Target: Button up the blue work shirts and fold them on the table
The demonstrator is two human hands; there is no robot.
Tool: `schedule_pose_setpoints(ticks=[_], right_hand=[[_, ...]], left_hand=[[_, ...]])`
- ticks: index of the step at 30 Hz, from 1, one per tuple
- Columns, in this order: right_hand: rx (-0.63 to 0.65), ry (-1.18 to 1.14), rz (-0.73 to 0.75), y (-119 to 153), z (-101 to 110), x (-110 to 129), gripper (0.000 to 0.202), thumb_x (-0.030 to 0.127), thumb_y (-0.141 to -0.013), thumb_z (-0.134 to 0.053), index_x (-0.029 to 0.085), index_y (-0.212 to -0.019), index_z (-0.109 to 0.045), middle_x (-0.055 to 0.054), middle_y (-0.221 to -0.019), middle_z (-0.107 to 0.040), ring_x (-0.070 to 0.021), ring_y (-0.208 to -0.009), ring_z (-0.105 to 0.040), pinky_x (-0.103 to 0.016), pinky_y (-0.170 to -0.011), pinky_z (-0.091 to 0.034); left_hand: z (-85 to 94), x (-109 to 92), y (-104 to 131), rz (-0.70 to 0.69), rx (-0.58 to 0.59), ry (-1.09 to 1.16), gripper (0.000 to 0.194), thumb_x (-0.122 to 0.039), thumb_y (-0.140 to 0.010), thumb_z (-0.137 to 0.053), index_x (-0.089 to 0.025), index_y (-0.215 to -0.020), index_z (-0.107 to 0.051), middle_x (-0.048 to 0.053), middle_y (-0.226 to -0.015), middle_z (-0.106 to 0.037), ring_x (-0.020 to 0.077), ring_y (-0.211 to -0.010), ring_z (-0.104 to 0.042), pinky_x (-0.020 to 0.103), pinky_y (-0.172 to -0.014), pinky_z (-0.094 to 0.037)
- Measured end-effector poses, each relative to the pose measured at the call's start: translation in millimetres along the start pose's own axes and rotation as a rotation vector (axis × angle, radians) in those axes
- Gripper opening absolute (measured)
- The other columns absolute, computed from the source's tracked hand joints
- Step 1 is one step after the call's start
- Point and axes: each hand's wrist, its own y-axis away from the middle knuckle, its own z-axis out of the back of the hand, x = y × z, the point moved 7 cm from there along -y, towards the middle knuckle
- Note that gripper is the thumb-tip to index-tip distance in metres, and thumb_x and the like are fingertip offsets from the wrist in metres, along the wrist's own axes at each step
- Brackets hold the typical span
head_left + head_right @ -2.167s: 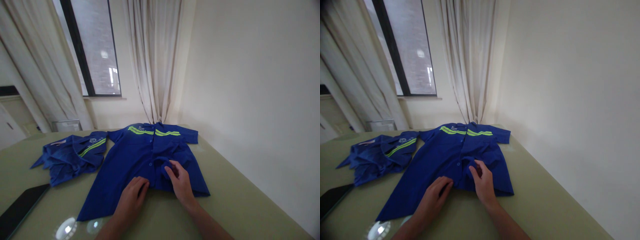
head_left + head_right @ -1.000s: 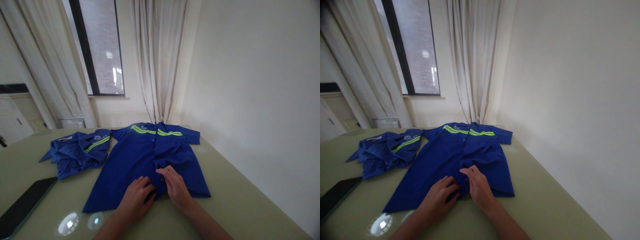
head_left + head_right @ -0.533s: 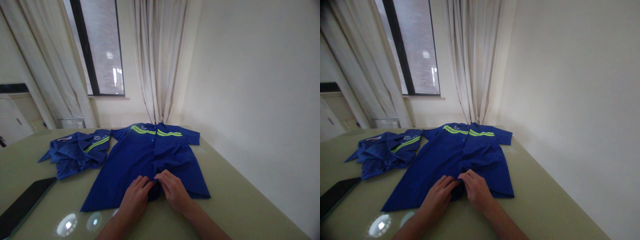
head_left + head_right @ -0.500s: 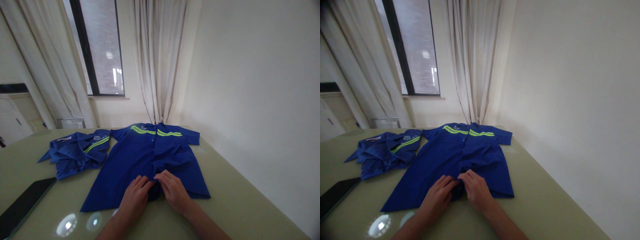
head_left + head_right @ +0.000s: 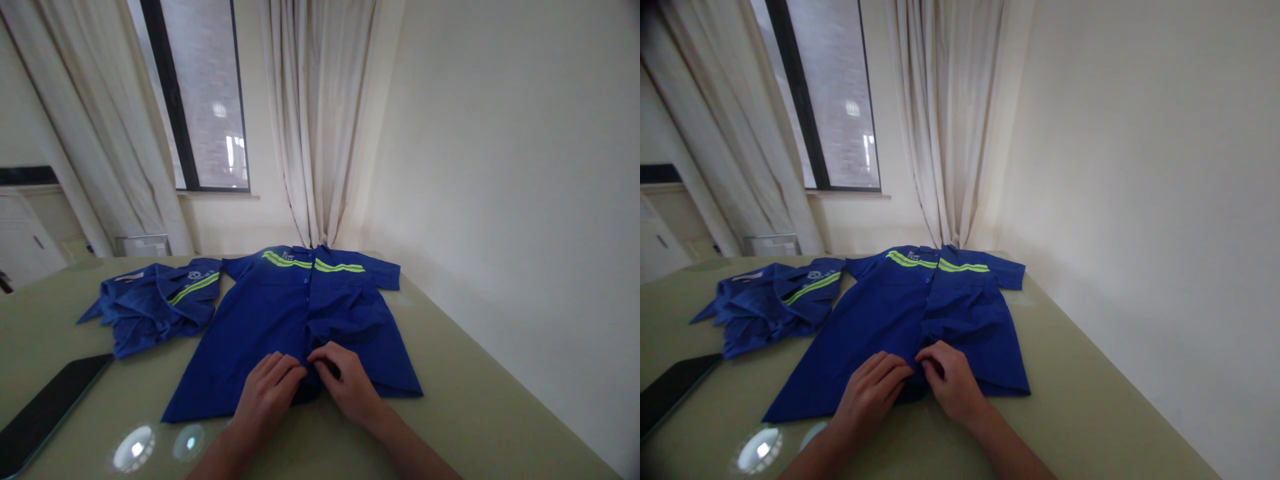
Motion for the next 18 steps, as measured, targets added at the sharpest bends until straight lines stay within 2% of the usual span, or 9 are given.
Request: schedule_pose_setpoints(ticks=[3, 5, 9, 13, 18], right_hand=[[-0.045, -0.095, -0.087, -1.2, 2.8, -6.5, 0.017, 0.022, -0.096, -0.059, 0.023, -0.103, -0.074, -0.002, -0.095, -0.073, -0.0170, -0.086, -0.066, -0.026, -0.078, -0.050], [-0.070, -0.156, -0.140, -1.8, 3.9, -10.9, 0.014, 0.025, -0.093, -0.064, 0.022, -0.101, -0.075, -0.002, -0.091, -0.074, -0.0172, -0.082, -0.066, -0.026, -0.075, -0.050], [-0.118, -0.213, -0.192, -2.2, 5.5, -14.3, 0.012, 0.027, -0.087, -0.071, 0.021, -0.096, -0.075, -0.002, -0.084, -0.073, -0.0169, -0.076, -0.065, -0.026, -0.071, -0.050], [-0.169, -0.178, -0.191, -1.9, 10.7, -11.5, 0.010, 0.025, -0.085, -0.069, 0.020, -0.093, -0.075, -0.001, -0.079, -0.071, -0.0155, -0.071, -0.061, -0.025, -0.066, -0.048], [-0.127, -0.262, -0.188, -2.2, 10.1, -11.2, 0.011, 0.026, -0.085, -0.068, 0.019, -0.089, -0.074, -0.001, -0.079, -0.069, -0.0153, -0.072, -0.060, -0.025, -0.066, -0.047]], left_hand=[[10.6, -2.5, 1.0, -0.069, -0.135, 0.040, 0.019, -0.015, -0.102, -0.050, -0.022, -0.103, -0.067, 0.002, -0.089, -0.071, 0.0164, -0.077, -0.060, 0.031, -0.073, -0.047], [15.3, -3.9, 2.1, -0.107, -0.178, 0.061, 0.018, -0.013, -0.101, -0.052, -0.021, -0.105, -0.068, 0.003, -0.091, -0.071, 0.0161, -0.077, -0.059, 0.031, -0.073, -0.046], [21.4, -6.9, 4.2, -0.162, -0.209, 0.090, 0.016, -0.011, -0.100, -0.055, -0.017, -0.107, -0.068, 0.005, -0.094, -0.072, 0.0163, -0.082, -0.061, 0.032, -0.075, -0.045], [23.6, -8.1, 5.6, -0.179, -0.217, 0.106, 0.017, -0.010, -0.100, -0.055, -0.016, -0.108, -0.068, 0.005, -0.095, -0.072, 0.0162, -0.082, -0.060, 0.031, -0.075, -0.045], [18.4, -7.9, 6.3, -0.184, -0.164, 0.092, 0.016, -0.012, -0.101, -0.054, -0.016, -0.107, -0.068, 0.006, -0.096, -0.072, 0.0168, -0.083, -0.060, 0.032, -0.075, -0.045]])
